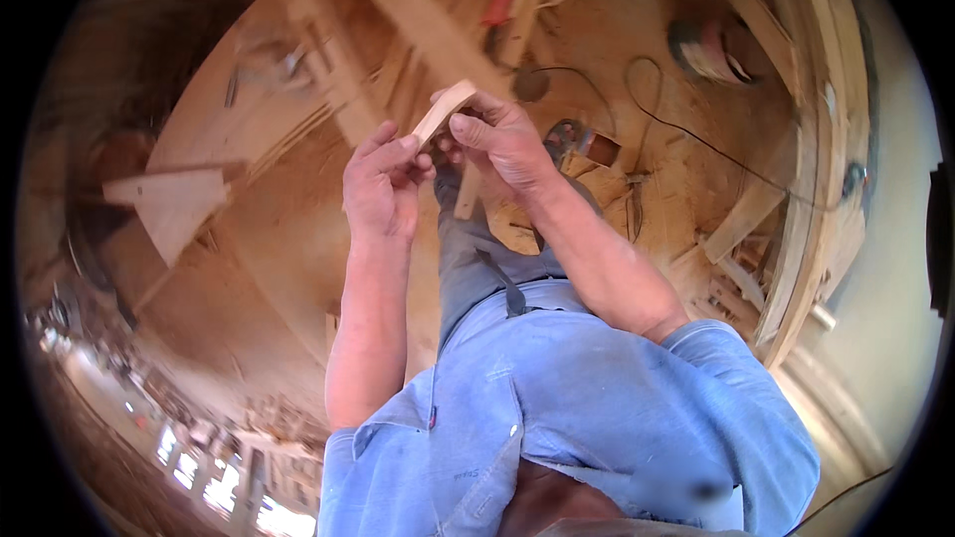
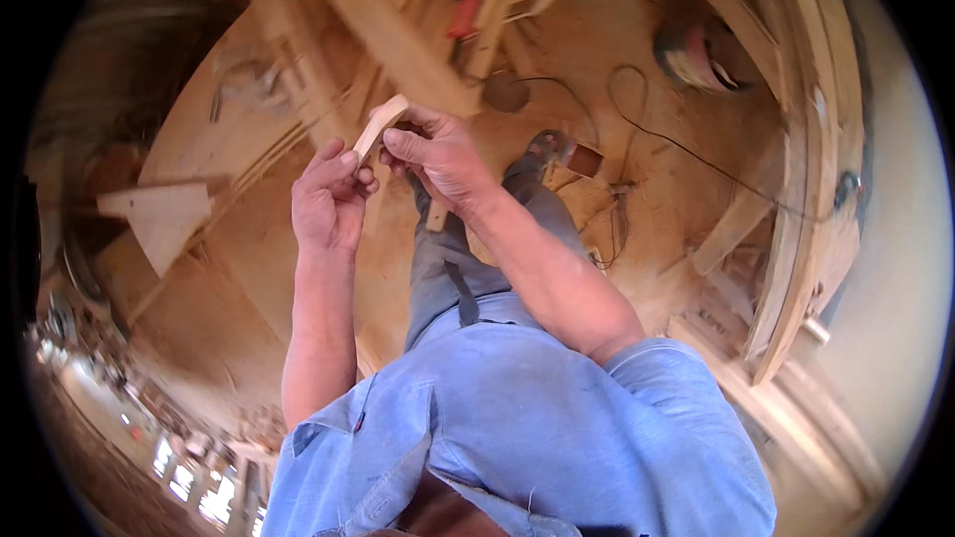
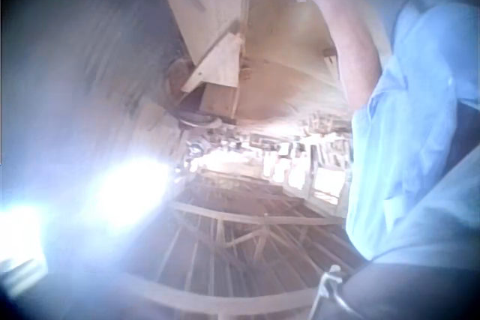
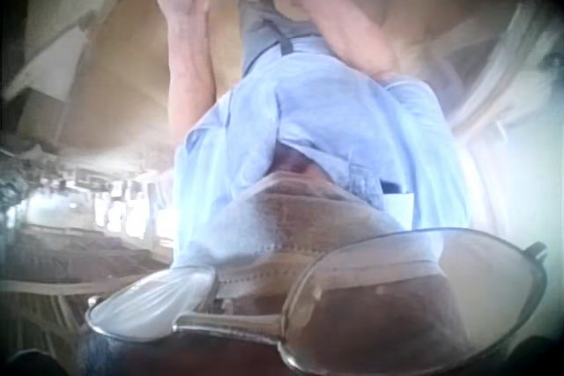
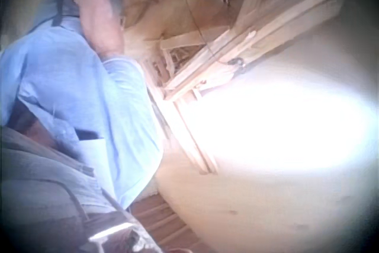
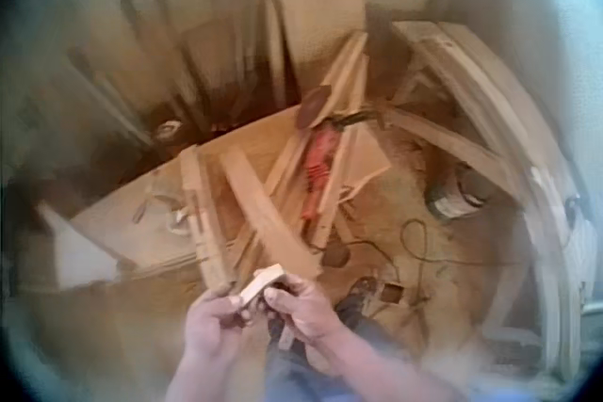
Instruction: The person assembles a wooden structure by attaching small wooden strips to a large curved plank. They use a pneumatic nail gun to drive nails, a hammer to secure them, and an angle grinder to smooth the surface. The person also uses a cloth to wipe the wood during the process.
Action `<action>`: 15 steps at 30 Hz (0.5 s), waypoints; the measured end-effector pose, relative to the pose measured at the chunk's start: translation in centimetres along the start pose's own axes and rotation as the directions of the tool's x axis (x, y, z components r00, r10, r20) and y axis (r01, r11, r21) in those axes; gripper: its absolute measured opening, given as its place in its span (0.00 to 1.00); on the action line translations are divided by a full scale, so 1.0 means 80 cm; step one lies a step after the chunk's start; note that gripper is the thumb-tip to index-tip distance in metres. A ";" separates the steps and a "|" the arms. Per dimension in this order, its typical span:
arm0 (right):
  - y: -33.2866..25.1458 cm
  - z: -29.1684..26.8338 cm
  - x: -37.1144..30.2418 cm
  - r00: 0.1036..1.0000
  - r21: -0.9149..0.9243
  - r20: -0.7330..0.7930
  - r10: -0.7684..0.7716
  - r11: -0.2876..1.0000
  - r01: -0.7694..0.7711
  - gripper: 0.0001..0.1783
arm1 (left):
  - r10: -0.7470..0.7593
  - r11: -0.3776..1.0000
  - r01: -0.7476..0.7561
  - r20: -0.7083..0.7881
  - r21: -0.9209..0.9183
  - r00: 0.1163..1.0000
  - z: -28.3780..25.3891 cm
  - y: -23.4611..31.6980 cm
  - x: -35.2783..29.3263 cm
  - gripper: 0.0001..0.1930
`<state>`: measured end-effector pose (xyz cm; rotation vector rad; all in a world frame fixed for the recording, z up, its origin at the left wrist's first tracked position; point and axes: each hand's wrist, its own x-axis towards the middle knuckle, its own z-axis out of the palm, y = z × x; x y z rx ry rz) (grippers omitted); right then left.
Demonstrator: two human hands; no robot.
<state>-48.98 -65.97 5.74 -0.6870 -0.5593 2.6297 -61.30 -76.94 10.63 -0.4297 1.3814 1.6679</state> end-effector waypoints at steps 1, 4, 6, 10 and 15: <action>-0.025 -0.019 -0.015 0.998 -0.019 -0.043 -0.037 0.999 0.036 0.19 | -0.037 0.999 0.037 0.008 0.036 0.999 0.036 -0.016 -0.005 0.22; -0.107 -0.069 -0.073 0.969 -0.059 -0.175 -0.175 0.984 0.167 0.12 | -0.179 0.979 0.163 0.139 0.119 0.974 0.134 -0.074 -0.019 0.23; -0.160 -0.105 -0.118 0.939 -0.043 -0.242 -0.244 0.970 0.241 0.12 | -0.270 0.951 0.222 0.225 0.217 0.936 0.198 -0.110 -0.037 0.23; -0.226 -0.148 -0.208 0.841 0.048 -0.397 -0.366 0.907 0.417 0.11 | -0.363 0.847 0.199 0.263 0.494 0.894 0.296 -0.157 -0.094 0.21; -0.259 -0.181 -0.297 0.721 0.174 -0.506 -0.473 0.763 0.622 0.11 | -0.507 0.688 0.159 0.311 0.708 0.804 0.382 -0.213 -0.128 0.17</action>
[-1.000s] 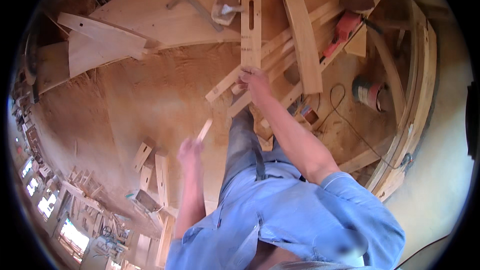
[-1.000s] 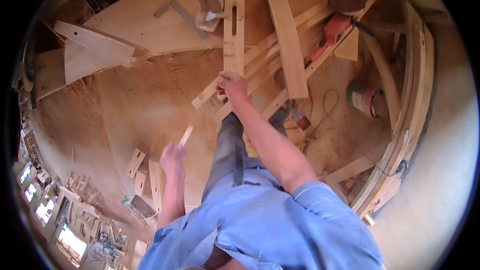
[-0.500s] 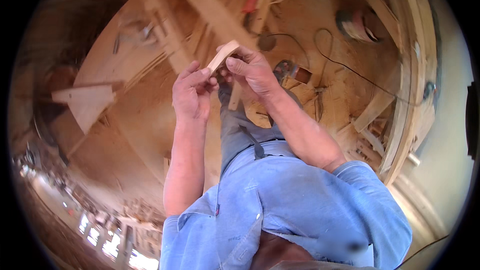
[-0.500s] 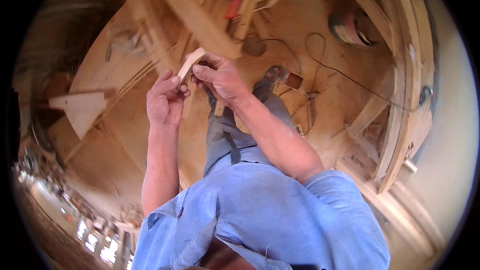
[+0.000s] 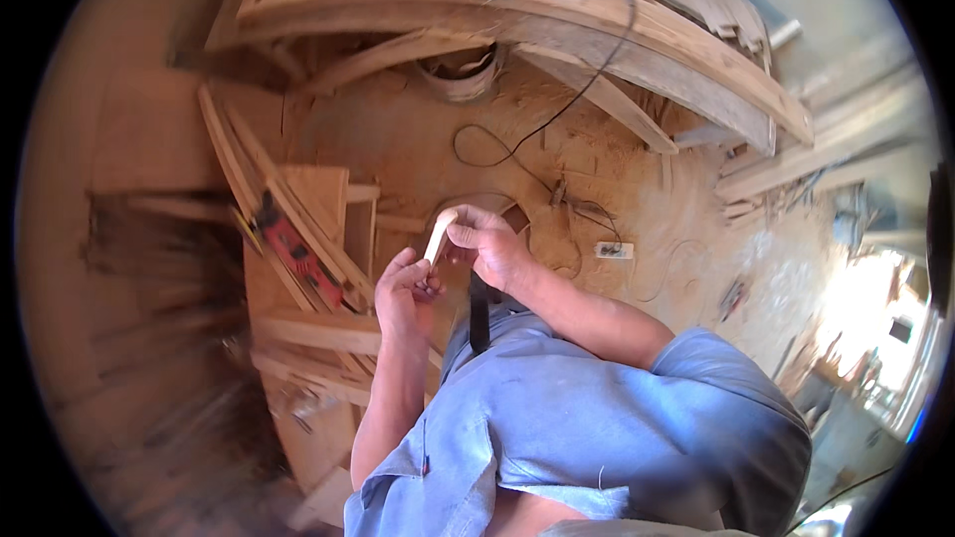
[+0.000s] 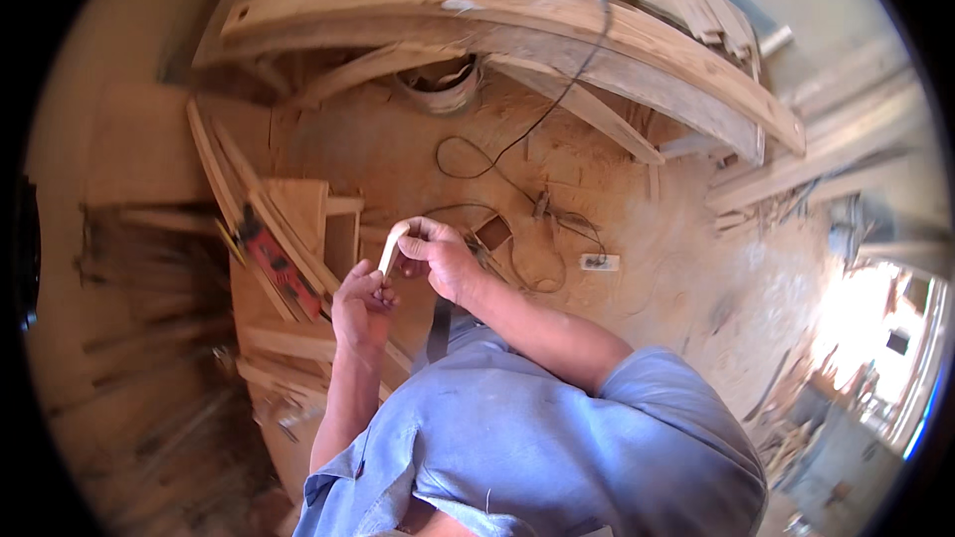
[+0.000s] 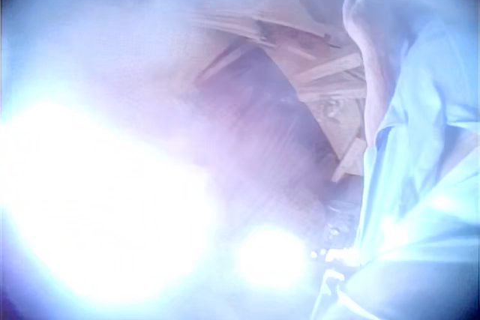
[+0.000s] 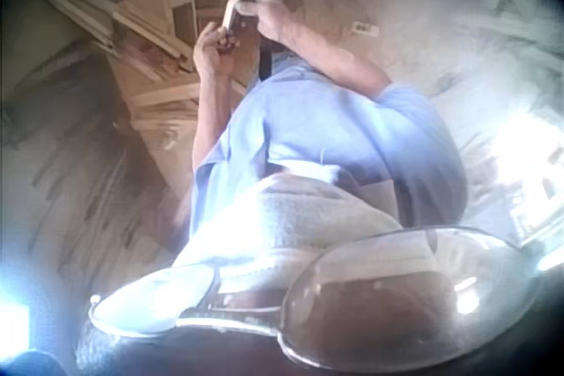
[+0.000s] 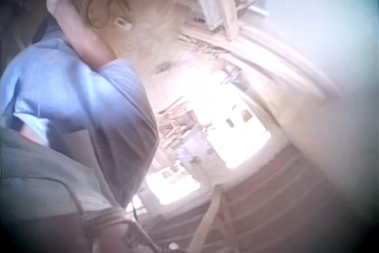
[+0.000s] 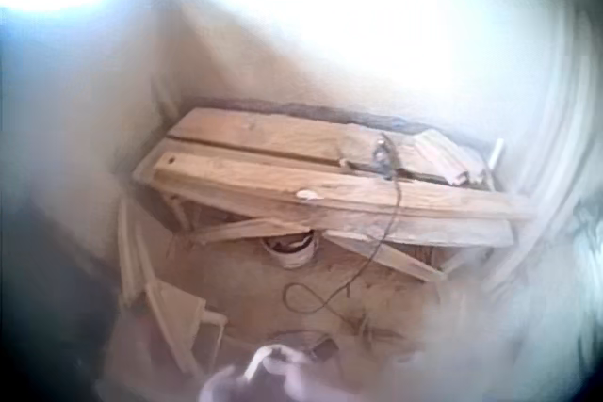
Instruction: The person assembles a wooden structure by attaching small wooden strips to a large curved plank. They use a pneumatic nail gun to drive nails, a hammer to secure them, and an angle grinder to smooth the surface. The person also uses a cloth to wipe the wood during the process.
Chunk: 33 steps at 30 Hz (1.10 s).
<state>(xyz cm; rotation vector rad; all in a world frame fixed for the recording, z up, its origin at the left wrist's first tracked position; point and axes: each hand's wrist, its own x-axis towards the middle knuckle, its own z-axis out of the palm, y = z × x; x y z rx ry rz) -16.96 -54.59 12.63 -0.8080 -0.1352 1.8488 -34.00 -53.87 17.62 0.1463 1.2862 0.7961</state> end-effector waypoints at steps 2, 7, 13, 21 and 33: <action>-0.004 -0.001 -0.008 0.999 0.070 -0.033 -0.041 0.997 0.043 0.10 | -0.006 0.999 0.001 0.095 0.055 0.995 0.016 0.011 0.004 0.13; -0.080 -0.012 -0.010 0.994 0.239 0.024 -0.105 0.966 0.096 0.18 | 0.111 0.969 -0.172 0.304 0.180 0.946 0.060 0.048 0.043 0.11; -0.136 -0.035 0.041 0.991 0.132 0.131 0.024 0.990 -0.041 0.16 | -0.001 0.844 -0.326 0.607 0.427 0.794 0.141 0.125 0.135 0.23; -0.153 -0.037 0.204 0.998 0.345 -0.016 -0.054 0.937 0.056 0.18 | -0.508 0.616 -0.284 0.647 0.734 0.569 0.269 0.233 0.342 0.24; -0.238 -0.070 0.426 0.705 0.512 -0.564 -0.429 0.489 0.707 0.12 | 0.270 -0.516 -0.706 0.875 0.485 0.403 0.460 0.365 0.708 0.18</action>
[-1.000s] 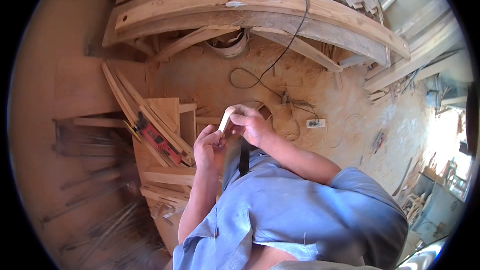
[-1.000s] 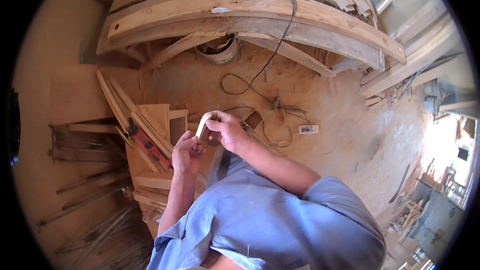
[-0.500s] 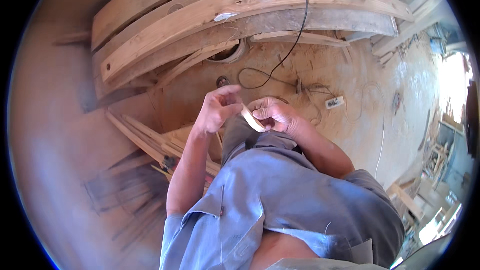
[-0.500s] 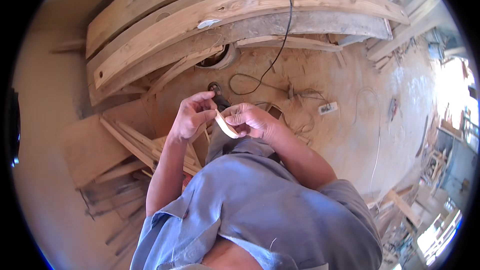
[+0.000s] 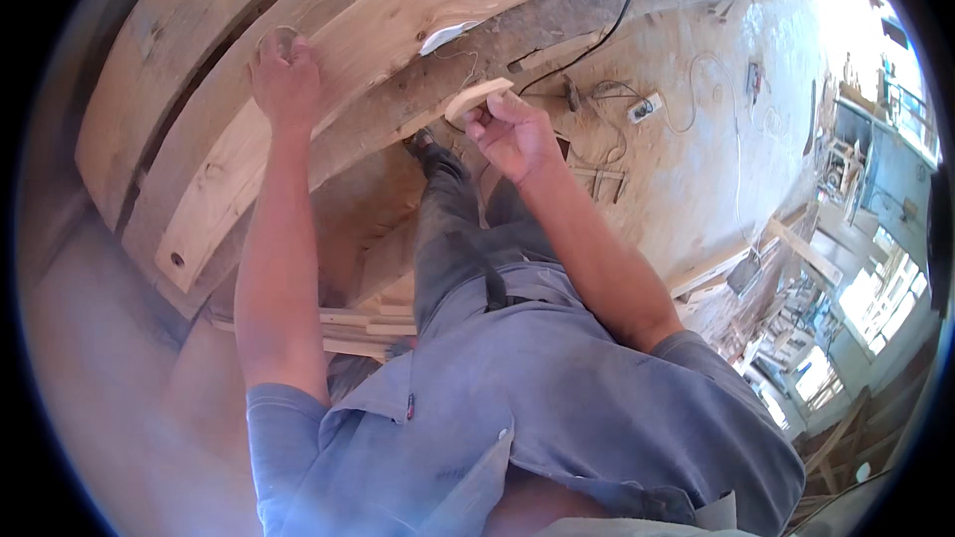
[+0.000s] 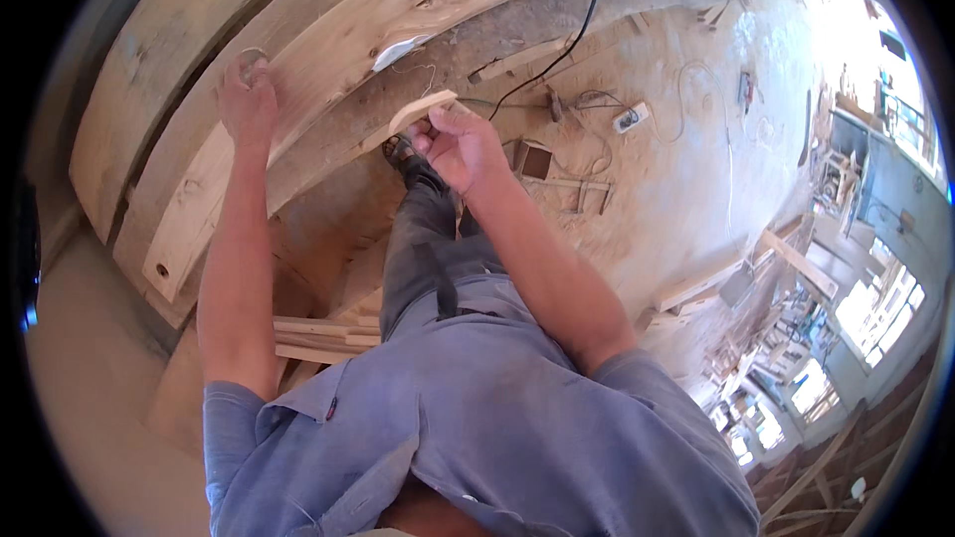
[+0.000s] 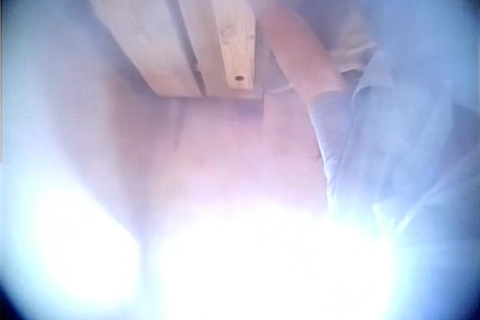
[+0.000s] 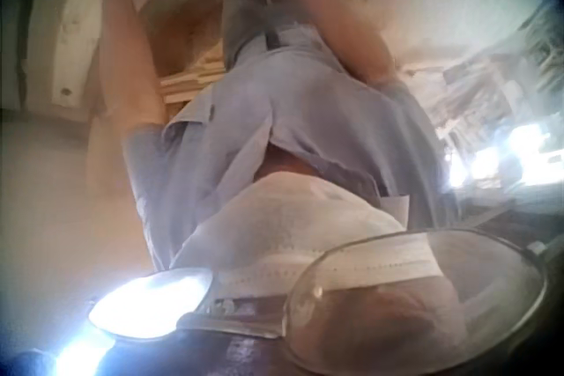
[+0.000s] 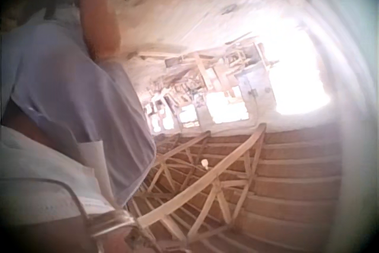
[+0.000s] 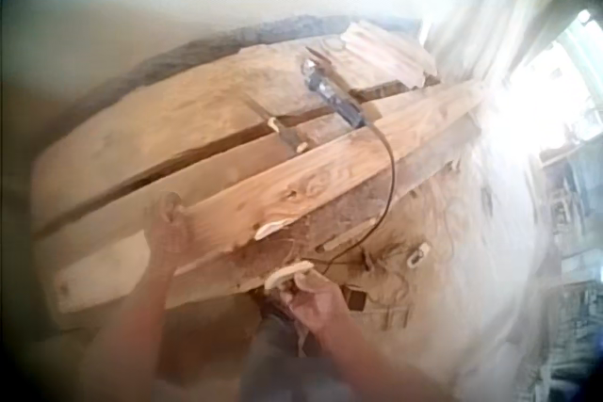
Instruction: The person assembles a wooden structure by attaching small wooden strips to a large curved plank. They use a pneumatic nail gun to drive nails, a hammer to secure them, and an angle grinder to smooth the surface. The person also uses a cloth to wipe the wood during the process.
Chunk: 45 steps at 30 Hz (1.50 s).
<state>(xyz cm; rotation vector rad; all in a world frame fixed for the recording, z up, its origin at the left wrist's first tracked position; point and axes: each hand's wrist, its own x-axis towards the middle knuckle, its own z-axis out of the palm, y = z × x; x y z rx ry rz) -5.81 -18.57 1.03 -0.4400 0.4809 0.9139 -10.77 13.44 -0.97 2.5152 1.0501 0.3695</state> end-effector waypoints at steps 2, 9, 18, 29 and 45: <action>0.003 -0.005 0.022 0.997 0.025 -0.063 -0.054 0.998 0.056 0.10 | 0.181 0.958 -0.137 -0.160 0.250 0.971 0.033 -0.023 0.004 0.20; 0.001 0.000 0.060 0.901 -0.002 -0.389 -0.190 0.979 0.205 0.07 | -0.063 0.967 0.009 0.208 0.254 0.976 0.021 0.024 0.012 0.23; 0.000 0.002 0.090 0.913 -0.008 -0.358 -0.198 0.978 0.209 0.07 | -0.030 0.954 -0.023 0.172 0.298 0.985 0.031 0.010 0.011 0.23; -0.003 0.030 0.089 0.858 -0.189 -0.417 -0.300 0.952 0.241 0.07 | -0.034 0.944 -0.039 0.216 0.328 0.976 0.025 0.020 0.013 0.21; 0.025 -0.025 0.077 0.674 -0.323 -0.404 -0.618 0.786 0.526 0.11 | -0.001 0.950 -0.070 0.228 0.304 0.974 0.025 0.020 0.012 0.23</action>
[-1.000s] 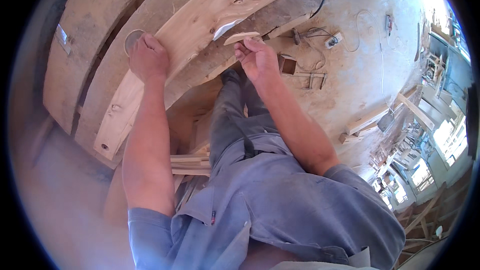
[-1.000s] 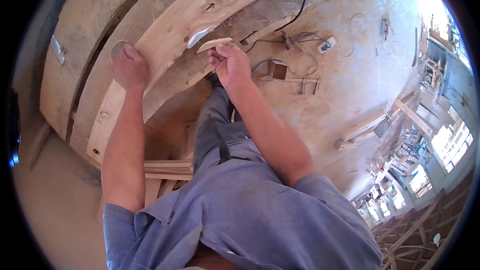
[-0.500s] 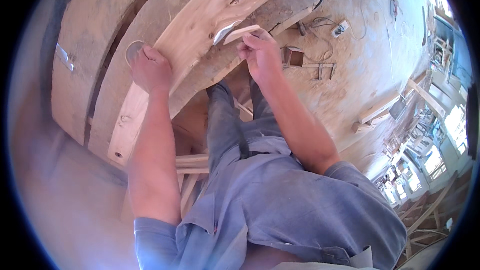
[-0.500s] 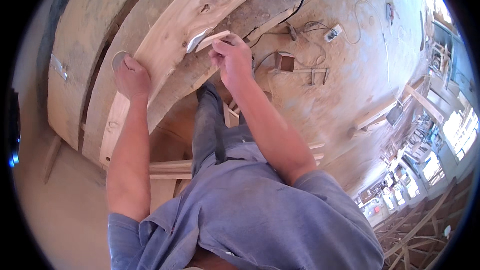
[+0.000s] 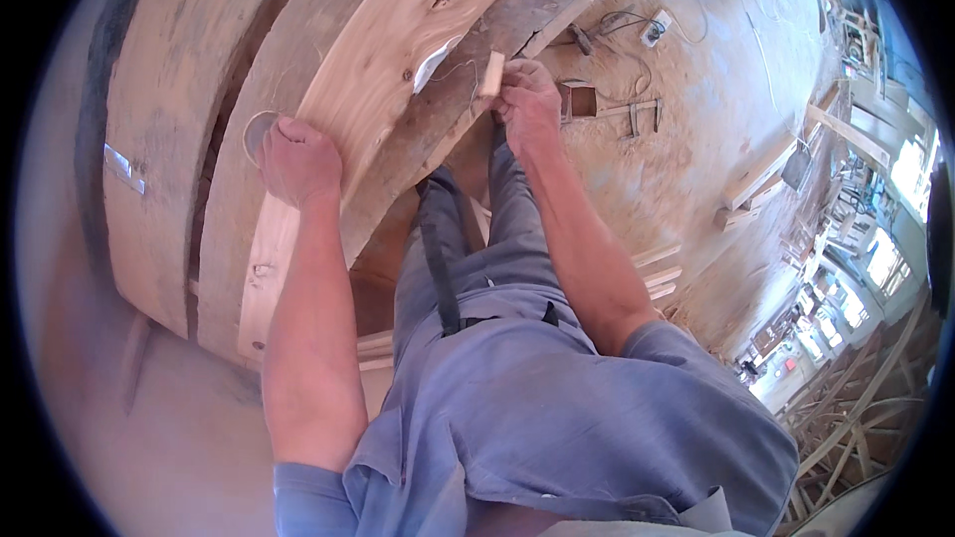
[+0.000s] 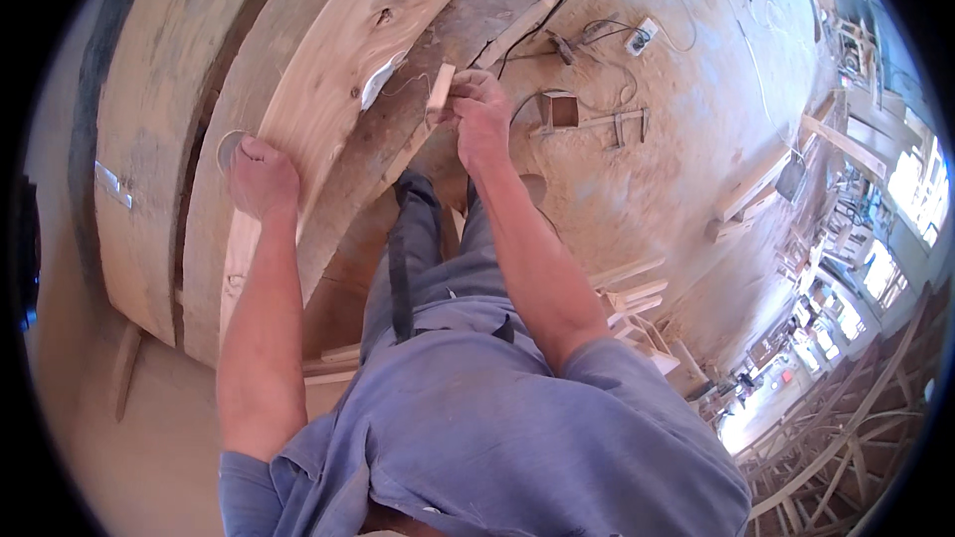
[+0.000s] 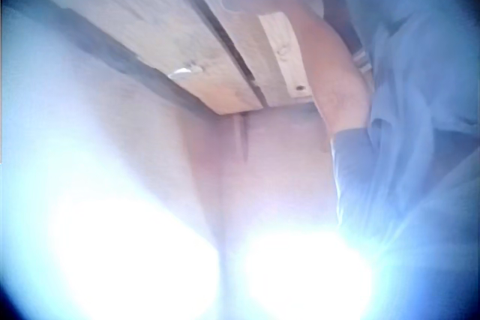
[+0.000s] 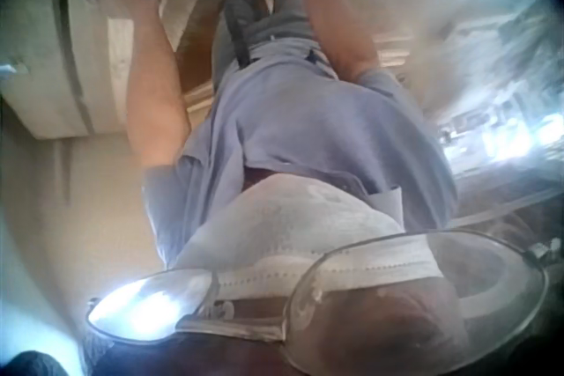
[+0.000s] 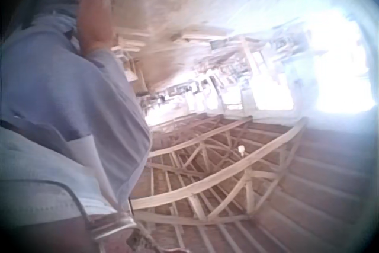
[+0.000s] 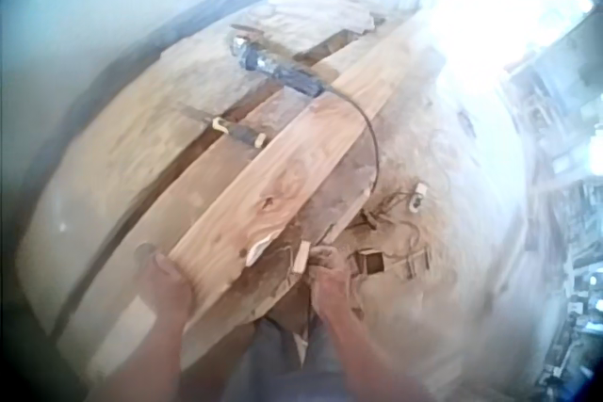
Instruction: The person assembles a wooden structure by attaching small wooden strips to a large curved plank. They use a pneumatic nail gun to drive nails, a hammer to secure them, and an angle grinder to smooth the surface. The person also uses a cloth to wipe the wood during the process.
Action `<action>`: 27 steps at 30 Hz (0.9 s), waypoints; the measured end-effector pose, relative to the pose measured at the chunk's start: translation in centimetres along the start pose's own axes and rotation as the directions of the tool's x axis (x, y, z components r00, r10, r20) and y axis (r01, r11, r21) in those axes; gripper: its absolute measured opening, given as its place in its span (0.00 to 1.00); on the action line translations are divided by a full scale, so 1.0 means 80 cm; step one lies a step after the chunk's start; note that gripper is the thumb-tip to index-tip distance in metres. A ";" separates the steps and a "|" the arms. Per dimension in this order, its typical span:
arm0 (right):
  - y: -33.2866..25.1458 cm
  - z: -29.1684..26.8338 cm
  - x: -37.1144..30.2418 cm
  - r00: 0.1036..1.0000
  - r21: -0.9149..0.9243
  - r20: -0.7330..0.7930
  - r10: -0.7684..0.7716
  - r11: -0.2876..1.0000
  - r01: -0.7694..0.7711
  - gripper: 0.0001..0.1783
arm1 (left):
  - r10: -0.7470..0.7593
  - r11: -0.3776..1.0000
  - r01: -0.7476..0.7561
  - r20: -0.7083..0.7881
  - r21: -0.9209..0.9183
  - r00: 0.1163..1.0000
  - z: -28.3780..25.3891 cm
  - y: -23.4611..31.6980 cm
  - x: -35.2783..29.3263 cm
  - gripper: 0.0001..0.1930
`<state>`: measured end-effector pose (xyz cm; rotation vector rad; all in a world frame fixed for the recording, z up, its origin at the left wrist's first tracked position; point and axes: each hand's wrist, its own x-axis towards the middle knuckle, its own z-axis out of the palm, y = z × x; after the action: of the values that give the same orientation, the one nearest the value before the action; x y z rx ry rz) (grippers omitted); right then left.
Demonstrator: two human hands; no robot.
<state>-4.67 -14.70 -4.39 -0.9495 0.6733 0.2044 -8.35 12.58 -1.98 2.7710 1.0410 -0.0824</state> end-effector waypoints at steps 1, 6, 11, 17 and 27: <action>0.000 -0.001 -0.001 0.997 0.066 -0.029 0.078 0.995 -0.076 0.11 | -0.025 1.000 0.025 0.024 0.002 0.999 -0.001 0.002 0.000 0.23; -0.009 -0.001 0.006 0.972 -0.161 -0.155 0.173 0.967 -0.198 0.12 | -0.036 0.999 0.035 0.025 0.025 0.999 0.001 0.002 0.000 0.24; -0.006 0.007 0.018 0.985 -0.809 -0.170 -0.028 0.575 -0.123 0.18 | -0.050 0.998 0.049 0.029 0.031 0.998 0.001 0.003 0.000 0.25; -0.011 0.067 -0.010 0.994 -0.998 -0.054 -0.096 -0.021 -0.056 0.25 | -0.044 0.998 0.044 0.005 0.052 0.999 0.002 0.001 -0.001 0.26; -0.023 0.019 0.010 0.961 -0.998 0.045 -0.274 -0.043 0.035 0.17 | -0.047 0.998 0.047 0.013 0.030 0.999 -0.003 0.006 -0.001 0.26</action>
<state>-2.56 -14.65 -3.05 -2.5890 0.4626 0.4430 -8.09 12.25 -1.64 2.7681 1.1107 -0.1243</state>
